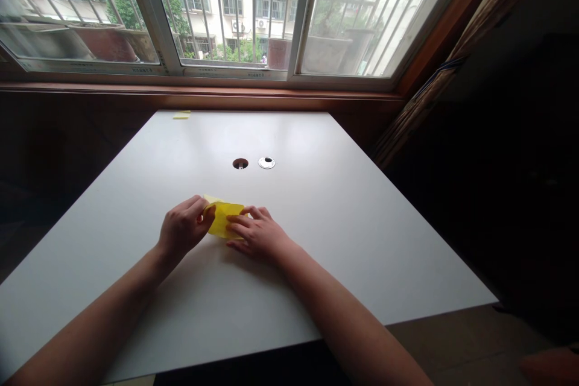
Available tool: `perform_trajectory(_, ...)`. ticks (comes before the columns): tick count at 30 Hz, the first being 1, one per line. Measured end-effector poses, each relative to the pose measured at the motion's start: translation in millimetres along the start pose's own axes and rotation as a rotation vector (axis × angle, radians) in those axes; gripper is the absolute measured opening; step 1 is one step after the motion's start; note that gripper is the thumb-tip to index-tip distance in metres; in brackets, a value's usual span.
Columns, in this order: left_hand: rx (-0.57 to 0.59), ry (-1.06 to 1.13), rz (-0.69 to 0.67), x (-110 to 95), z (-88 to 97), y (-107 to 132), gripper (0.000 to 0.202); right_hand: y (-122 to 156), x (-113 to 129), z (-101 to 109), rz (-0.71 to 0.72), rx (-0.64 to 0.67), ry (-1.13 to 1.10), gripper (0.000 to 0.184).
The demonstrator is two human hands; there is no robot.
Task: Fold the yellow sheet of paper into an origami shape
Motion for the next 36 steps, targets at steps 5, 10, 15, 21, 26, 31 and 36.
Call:
perform_trajectory(5,0.065,0.209,-0.029,-6,2.2,1,0.023,-1,-3,-3,-0.005,0.009,-0.027,0.055)
perform_trajectory(10,0.075,0.362,0.005,-2,1.5,-1,0.019,1,-10,-5,-0.014,0.031,-0.042,0.044)
perform_trajectory(15,0.186,0.425,0.002,21,-26.0,-2,0.028,7,-18,1,0.012,0.015,-0.074,0.033)
perform_trajectory(21,0.42,0.537,-0.151,27,-47.0,4,0.052,12,-27,4,0.022,0.058,-0.062,0.031)
perform_trajectory(26,0.428,0.588,-0.174,25,-49.5,5,0.045,13,-26,-1,0.007,0.077,-0.027,0.037)
perform_trajectory(31,0.377,0.502,-0.191,23,-51.1,5,0.039,11,-16,-5,0.007,0.143,-0.025,0.038)
perform_trajectory(36,0.358,0.364,-0.238,25,-53.0,6,0.036,10,-14,-4,-0.016,0.178,-0.02,0.043)
Point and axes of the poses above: each hand's wrist, its own y-axis away from the middle knuckle, its own z-axis out of the back of the hand, x = y × z, the point moved 7 cm from there along -y, towards the middle knuckle, and after that the axes turned 1 degree about z, right-handed, at the moved point
